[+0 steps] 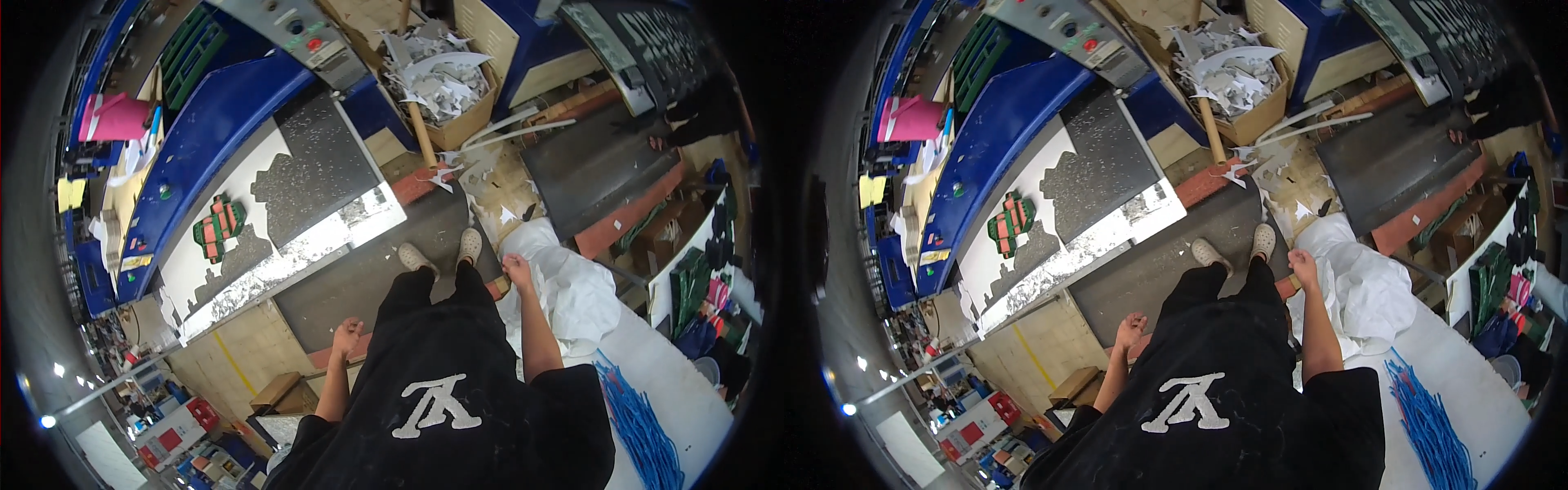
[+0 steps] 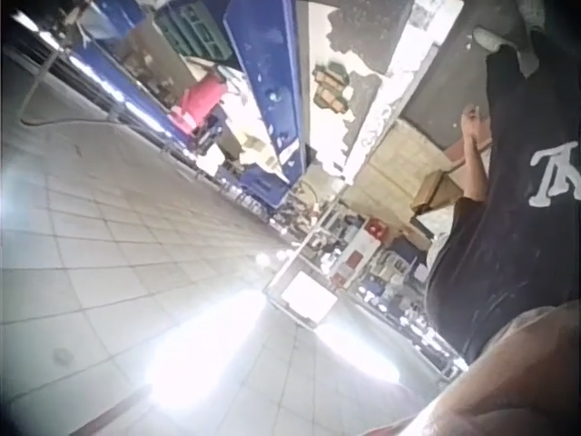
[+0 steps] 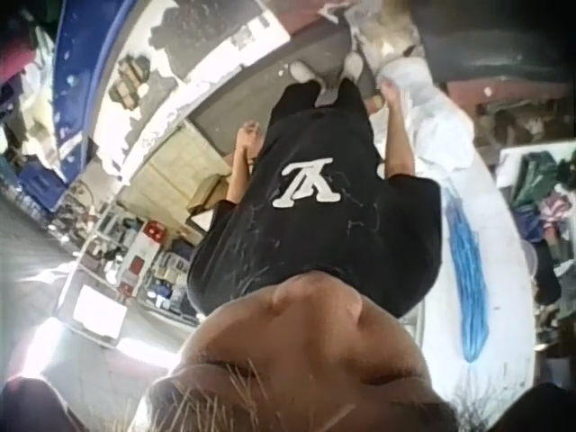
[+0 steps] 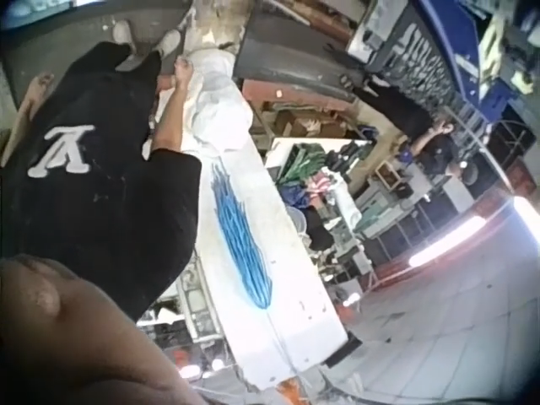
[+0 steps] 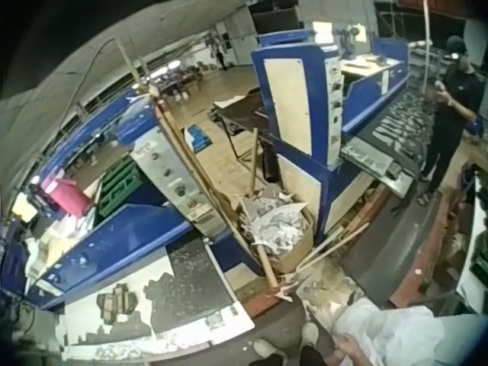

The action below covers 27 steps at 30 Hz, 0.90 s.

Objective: Using a hydraulic die-cutting machine to cut shoe patterns from synthetic material sheets.

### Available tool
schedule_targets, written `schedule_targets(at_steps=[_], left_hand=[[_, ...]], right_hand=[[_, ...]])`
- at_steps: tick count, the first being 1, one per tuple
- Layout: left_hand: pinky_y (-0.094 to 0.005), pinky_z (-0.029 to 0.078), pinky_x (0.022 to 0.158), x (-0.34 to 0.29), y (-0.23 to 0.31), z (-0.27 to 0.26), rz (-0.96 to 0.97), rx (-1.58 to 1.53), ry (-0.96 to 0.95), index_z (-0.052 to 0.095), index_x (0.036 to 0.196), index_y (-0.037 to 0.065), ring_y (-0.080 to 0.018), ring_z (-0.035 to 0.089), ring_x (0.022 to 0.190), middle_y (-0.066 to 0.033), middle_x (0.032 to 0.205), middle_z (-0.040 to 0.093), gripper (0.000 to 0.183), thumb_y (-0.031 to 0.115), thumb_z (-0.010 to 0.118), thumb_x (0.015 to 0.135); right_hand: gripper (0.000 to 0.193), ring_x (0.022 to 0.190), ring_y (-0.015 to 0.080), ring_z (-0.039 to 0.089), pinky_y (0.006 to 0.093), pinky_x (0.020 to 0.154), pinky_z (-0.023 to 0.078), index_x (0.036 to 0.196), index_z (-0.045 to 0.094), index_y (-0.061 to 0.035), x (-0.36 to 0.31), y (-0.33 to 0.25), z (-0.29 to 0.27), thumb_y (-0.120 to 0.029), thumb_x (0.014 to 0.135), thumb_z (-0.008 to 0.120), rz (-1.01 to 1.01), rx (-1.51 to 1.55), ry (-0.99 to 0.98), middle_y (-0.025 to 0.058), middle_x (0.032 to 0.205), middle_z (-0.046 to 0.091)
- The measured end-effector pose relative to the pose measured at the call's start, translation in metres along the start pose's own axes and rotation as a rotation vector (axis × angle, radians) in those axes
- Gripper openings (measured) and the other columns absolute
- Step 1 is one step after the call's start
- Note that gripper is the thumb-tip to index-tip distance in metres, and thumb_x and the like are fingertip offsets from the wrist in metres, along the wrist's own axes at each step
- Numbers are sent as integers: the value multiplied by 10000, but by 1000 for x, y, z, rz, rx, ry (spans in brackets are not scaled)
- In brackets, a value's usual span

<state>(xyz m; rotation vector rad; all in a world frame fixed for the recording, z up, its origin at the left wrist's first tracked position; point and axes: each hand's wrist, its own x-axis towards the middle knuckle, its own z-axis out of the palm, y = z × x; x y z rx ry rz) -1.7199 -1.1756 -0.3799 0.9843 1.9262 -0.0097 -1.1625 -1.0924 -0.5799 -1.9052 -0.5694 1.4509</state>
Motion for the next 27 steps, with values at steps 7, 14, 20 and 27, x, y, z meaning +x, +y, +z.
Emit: schedule_targets(at_steps=[7,14,20,27], left_hand=[[-396,617,848,32,-20,-21,-7,-263,86,648,1408,1,-293,790,953,-208,1105,804,528,359,737,1029],[-439,601,814,61,-76,-111,226,-371,565,745,1204,12,-344,760,938,-200,1078,769,290,205,759,987],[-478,499,988,86,-113,-268,94,-227,1352,649,1307,27,-377,616,1116,-199,1186,621,381,128,766,959],[-542,450,1115,158,-83,-443,335,122,1134,452,1550,48,-464,534,1320,-301,1402,533,1039,422,976,734]], right_hand=[[348,753,153,694,321,641,527,1162,771,-2,-16,44,-5,-290,967,790,148,-345,-49,66,883,754],[497,926,183,748,368,802,608,1319,689,-16,-53,-40,140,-439,1059,705,-148,-294,-46,127,1120,798],[943,1394,327,584,430,1137,472,1631,359,-12,-128,-184,334,-743,1051,496,246,392,-178,196,1576,543],[825,1466,438,385,517,1237,283,1573,365,54,-199,-265,496,-212,950,835,-953,-438,-4,283,1551,435]])
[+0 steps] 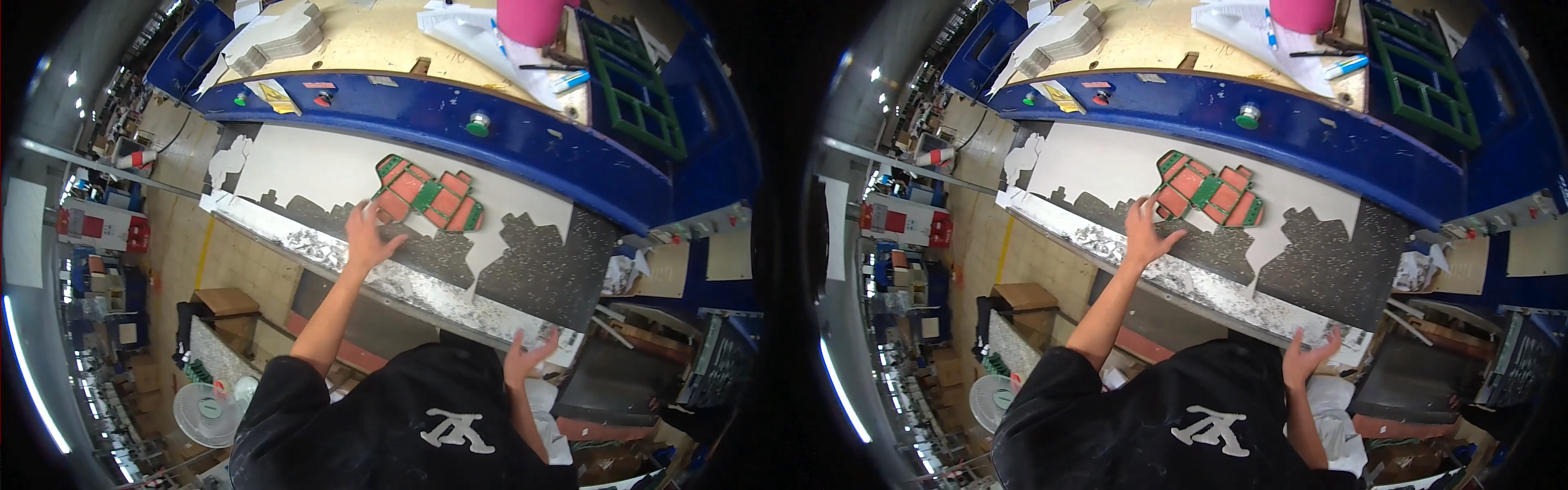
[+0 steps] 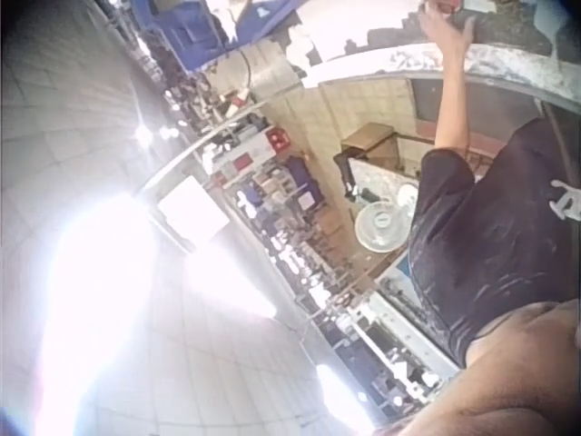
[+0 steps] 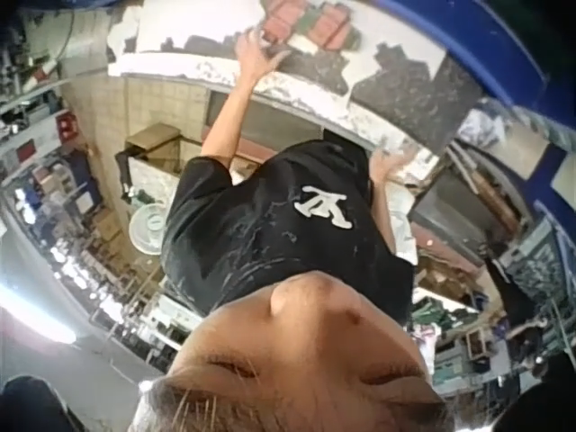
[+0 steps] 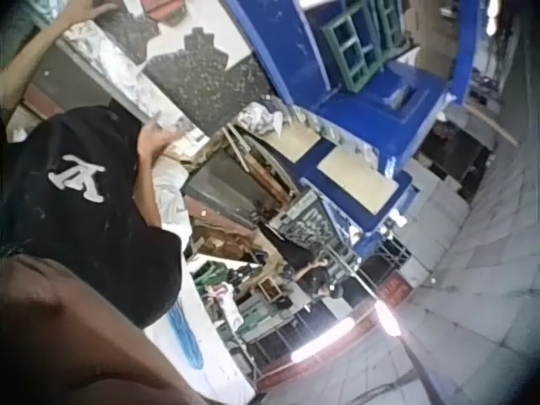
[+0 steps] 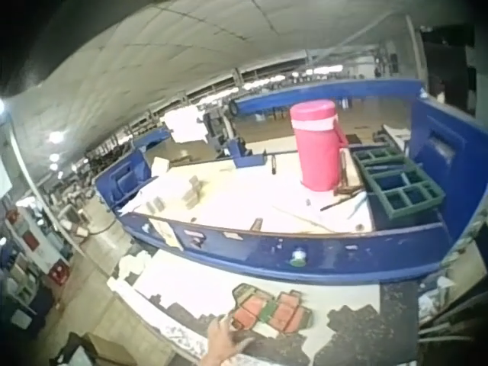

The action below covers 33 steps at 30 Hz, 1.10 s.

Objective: Using a hydraulic die-cutting machine to cut shoe patterns from synthetic material sheets.

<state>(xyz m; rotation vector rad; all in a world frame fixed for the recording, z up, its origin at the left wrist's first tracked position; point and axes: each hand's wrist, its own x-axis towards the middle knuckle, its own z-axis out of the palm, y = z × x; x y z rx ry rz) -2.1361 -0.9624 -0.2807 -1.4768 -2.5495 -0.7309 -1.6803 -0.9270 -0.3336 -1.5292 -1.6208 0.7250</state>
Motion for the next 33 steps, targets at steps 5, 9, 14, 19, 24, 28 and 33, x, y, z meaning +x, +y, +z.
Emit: schedule_targets(at_steps=[5,9,14,19,24,28,33], left_hand=[[-548,474,1140,67,10,28,-194,-88,-368,262,1646,69,-499,529,1320,-322,1436,510,1288,382,1021,653],[-529,493,1054,78,-7,39,-126,-118,-398,314,1645,120,-442,587,1179,-244,1273,569,1198,326,953,653],[-532,470,1073,102,-55,25,-65,-180,-304,359,1632,142,-424,579,1187,-211,1278,568,1176,312,956,633],[-520,461,1072,129,-153,0,-51,-230,-371,394,1608,128,-422,575,1195,-212,1292,563,1151,330,960,626],[-520,466,1032,143,-300,-42,-68,-268,-224,465,1541,70,-420,579,1165,-218,1257,581,1042,290,925,633],[-522,471,1033,146,-402,-74,-137,-279,-100,473,1528,63,-430,579,1182,-224,1279,583,1004,284,930,662],[-534,474,1049,124,-507,-113,-102,-385,29,444,1534,14,-438,550,1244,-234,1356,568,1154,383,1032,612]], right_hand=[[1021,1492,477,373,598,1230,260,1571,377,18,54,-47,142,-374,807,931,-380,-78,-198,287,1601,402],[1089,1539,442,376,697,1231,177,1599,391,-48,99,-110,214,-466,753,936,-248,-308,-245,259,1637,418],[1052,1512,393,451,708,1252,117,1588,412,-61,91,-109,260,-378,749,961,-267,-162,-260,205,1570,538],[1026,1514,395,454,698,1263,107,1596,406,-62,55,-163,340,-393,784,939,-228,-206,-249,212,1591,519],[822,1522,403,447,726,1259,103,1509,524,-93,2,-244,465,-379,840,906,-301,-232,-241,221,1621,497],[604,1547,439,394,742,1258,124,1348,633,-119,-52,-307,571,-343,855,902,-317,-248,-210,238,1638,469],[611,1595,515,251,734,1256,156,1203,608,-95,-87,-406,638,-357,778,960,-367,-24,-343,344,1659,357]])
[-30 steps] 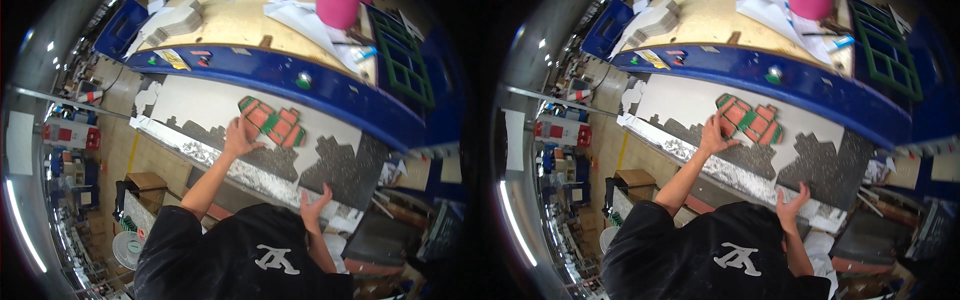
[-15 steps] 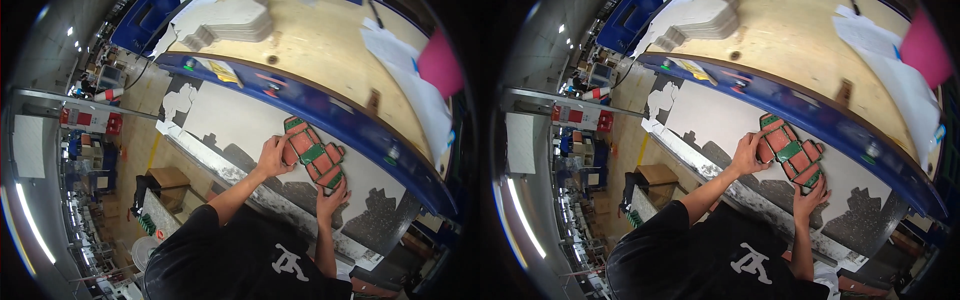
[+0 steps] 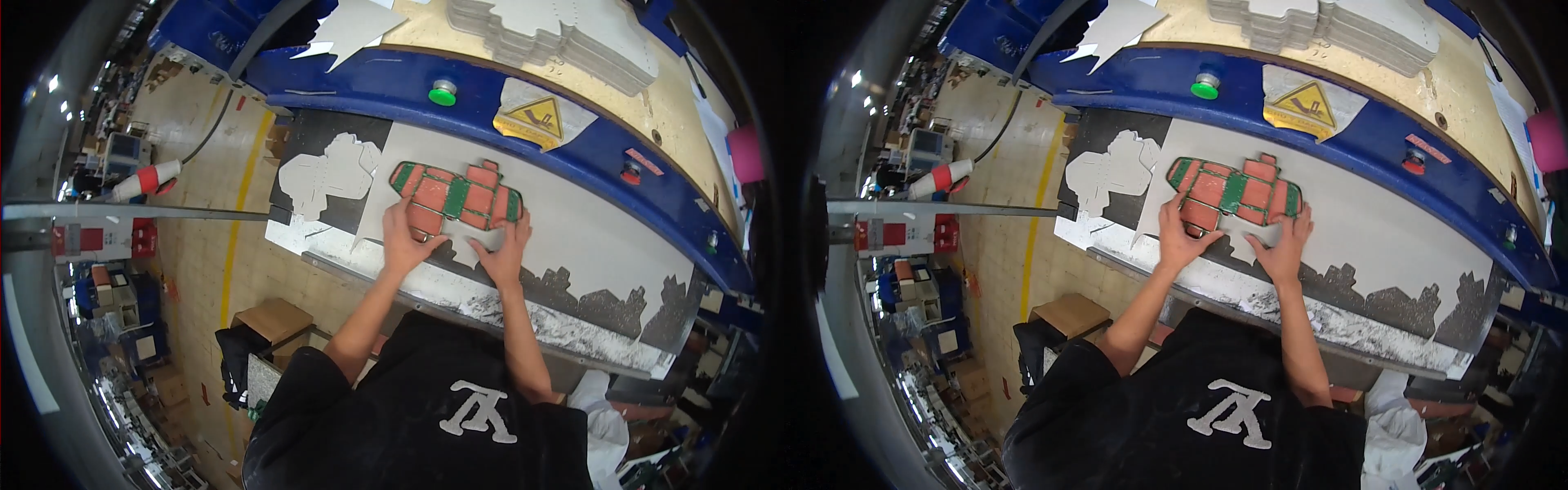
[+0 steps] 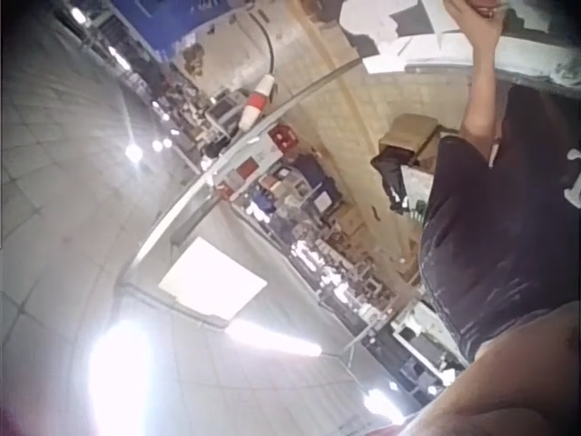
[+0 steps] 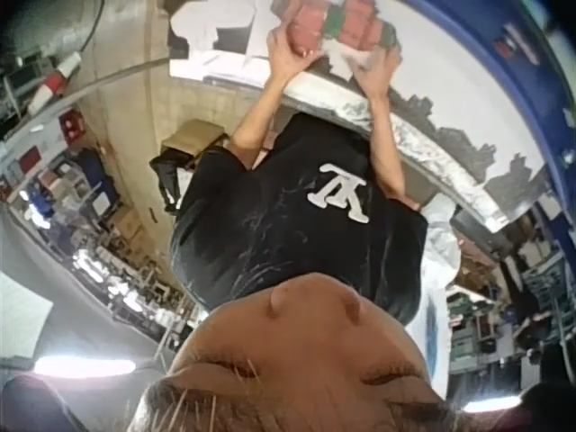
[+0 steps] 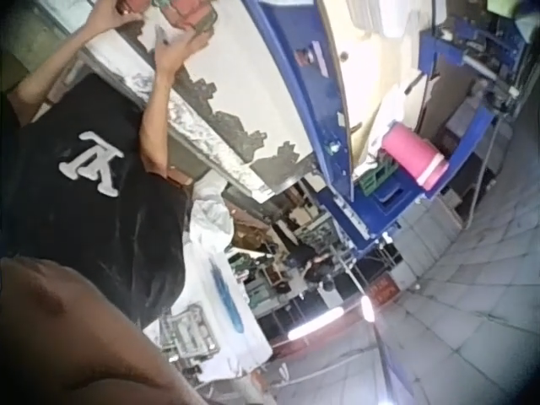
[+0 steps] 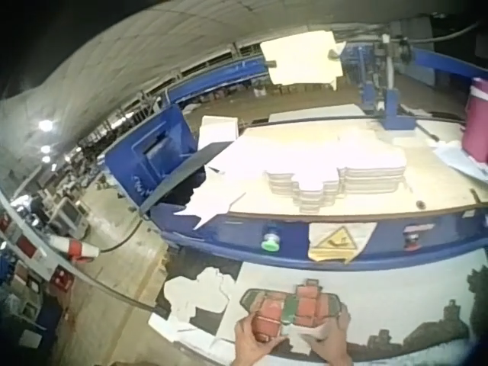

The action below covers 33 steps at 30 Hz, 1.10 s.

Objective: Using a hydraulic die-cutting machine to cut shoe patterns from synthetic material sheets.

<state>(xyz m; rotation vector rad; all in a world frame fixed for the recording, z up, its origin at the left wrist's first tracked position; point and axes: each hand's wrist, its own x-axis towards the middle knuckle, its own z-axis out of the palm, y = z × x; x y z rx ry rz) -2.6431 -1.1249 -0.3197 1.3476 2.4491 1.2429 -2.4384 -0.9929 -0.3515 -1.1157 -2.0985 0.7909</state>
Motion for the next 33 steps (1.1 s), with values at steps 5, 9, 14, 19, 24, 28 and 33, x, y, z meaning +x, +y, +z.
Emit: schedule_targets(at_steps=[5,9,14,19,24,28,33], left_hand=[[-533,372,1247,-3,-71,-61,-24,-38,-137,165,1668,-24,-464,426,1479,-315,1598,377,1538,425,1079,515],[-552,330,1276,19,-98,-74,-11,-35,-364,68,1670,-81,-506,315,1565,-336,1695,266,1640,421,1088,489],[-553,306,1282,22,-124,-72,77,-27,-378,13,1689,-48,-494,309,1571,-332,1690,280,1696,401,1101,469],[-593,270,1264,27,-135,-78,135,16,-374,92,1690,-54,-488,374,1527,-310,1666,351,1639,537,1058,504],[-566,281,1259,52,-158,-105,164,-84,-396,311,1648,-18,-457,436,1503,-290,1609,463,1376,478,1034,587],[-585,257,1275,75,-193,-116,99,-5,-157,405,1636,65,-462,394,1533,-252,1642,437,1164,434,982,695],[-660,229,1270,110,-223,-130,170,417,-231,617,1534,221,-495,314,1565,-256,1661,403,853,612,845,811]], right_hand=[[649,1603,549,210,700,1276,170,1099,553,-98,7,-15,29,-366,718,1004,46,-102,-32,412,1678,251],[639,1602,553,206,704,1273,174,1074,548,-92,-1,-28,56,-360,718,1006,77,-125,42,427,1667,257],[627,1576,591,222,698,1265,196,1043,564,-76,-12,-37,67,-324,692,1021,85,-92,70,440,1650,271],[657,1548,577,317,630,1229,342,1001,573,-87,-16,-32,69,-351,640,1053,124,-41,115,386,1683,283],[689,1511,542,421,538,1117,498,964,535,-87,-17,-29,66,-332,611,1074,61,13,142,354,1677,314],[713,1480,540,461,526,1103,504,938,504,-86,-13,-39,68,-306,589,1085,38,13,125,335,1664,341],[715,1418,492,526,495,1069,511,920,494,-77,-15,-42,66,-273,580,1091,77,-19,115,297,1624,409]])
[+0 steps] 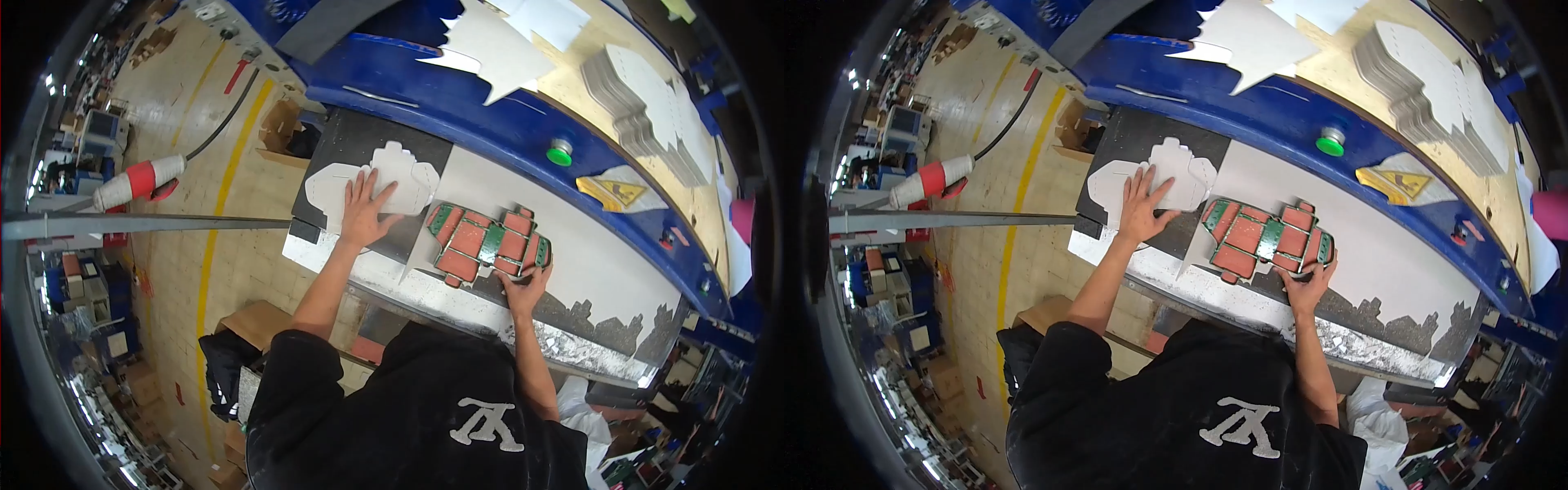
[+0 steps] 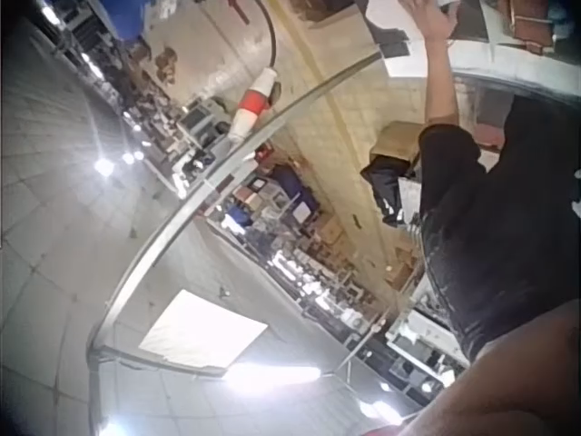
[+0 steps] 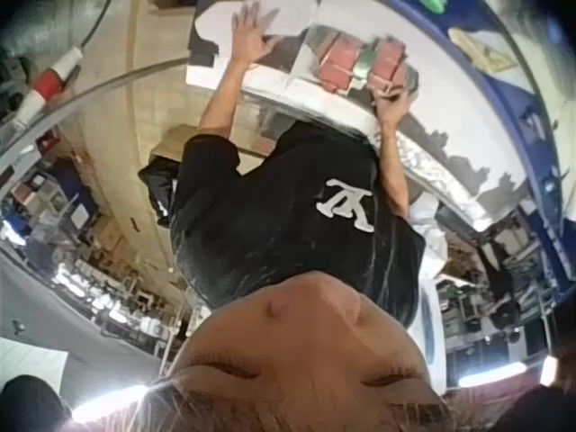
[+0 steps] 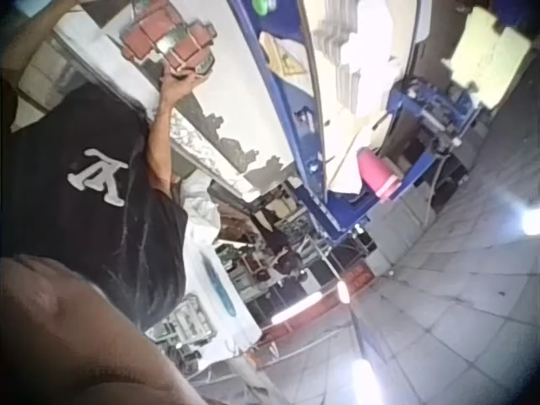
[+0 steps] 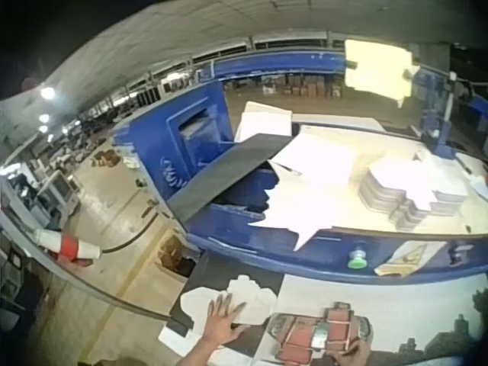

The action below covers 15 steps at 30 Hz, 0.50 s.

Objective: Using a hydraulic die-cutting machine to cut shoe patterns from synthetic material sheets.

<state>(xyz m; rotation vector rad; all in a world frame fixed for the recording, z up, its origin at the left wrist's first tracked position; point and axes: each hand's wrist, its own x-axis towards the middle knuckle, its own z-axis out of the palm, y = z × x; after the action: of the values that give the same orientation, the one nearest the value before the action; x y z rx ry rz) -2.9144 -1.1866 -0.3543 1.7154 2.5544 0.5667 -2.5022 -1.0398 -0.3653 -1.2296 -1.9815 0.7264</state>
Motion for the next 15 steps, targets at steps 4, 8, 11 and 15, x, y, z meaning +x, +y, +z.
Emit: schedule_targets(at_steps=[4,8,11,15], left_hand=[[-635,231,1280,26,-19,-6,-71,-74,-55,692,1461,245,-481,326,1569,-226,1682,397,767,627,838,812],[-593,290,1259,46,-37,-36,-96,1,-100,560,1567,159,-460,420,1480,-237,1628,438,1045,610,924,697],[-551,342,1228,44,-60,-42,-85,198,-131,366,1659,59,-435,483,1380,-227,1526,494,1338,570,992,593],[-522,337,1239,37,-36,-39,-15,-18,-213,371,1656,72,-423,498,1385,-225,1424,544,1360,548,1014,556]], right_hand=[[718,1402,460,541,476,1067,507,912,483,-75,0,-1,2,-256,577,1091,45,-18,-18,272,1593,448],[711,1364,428,556,461,1057,504,917,473,-79,-1,-1,3,-235,588,1084,44,-13,-4,252,1563,461],[708,1359,420,556,458,1058,501,924,473,-81,-2,1,6,-231,592,1080,46,5,-15,246,1562,457],[710,1361,422,556,467,1062,499,927,474,-83,-2,-4,5,-245,596,1081,63,-1,-7,253,1570,449]])
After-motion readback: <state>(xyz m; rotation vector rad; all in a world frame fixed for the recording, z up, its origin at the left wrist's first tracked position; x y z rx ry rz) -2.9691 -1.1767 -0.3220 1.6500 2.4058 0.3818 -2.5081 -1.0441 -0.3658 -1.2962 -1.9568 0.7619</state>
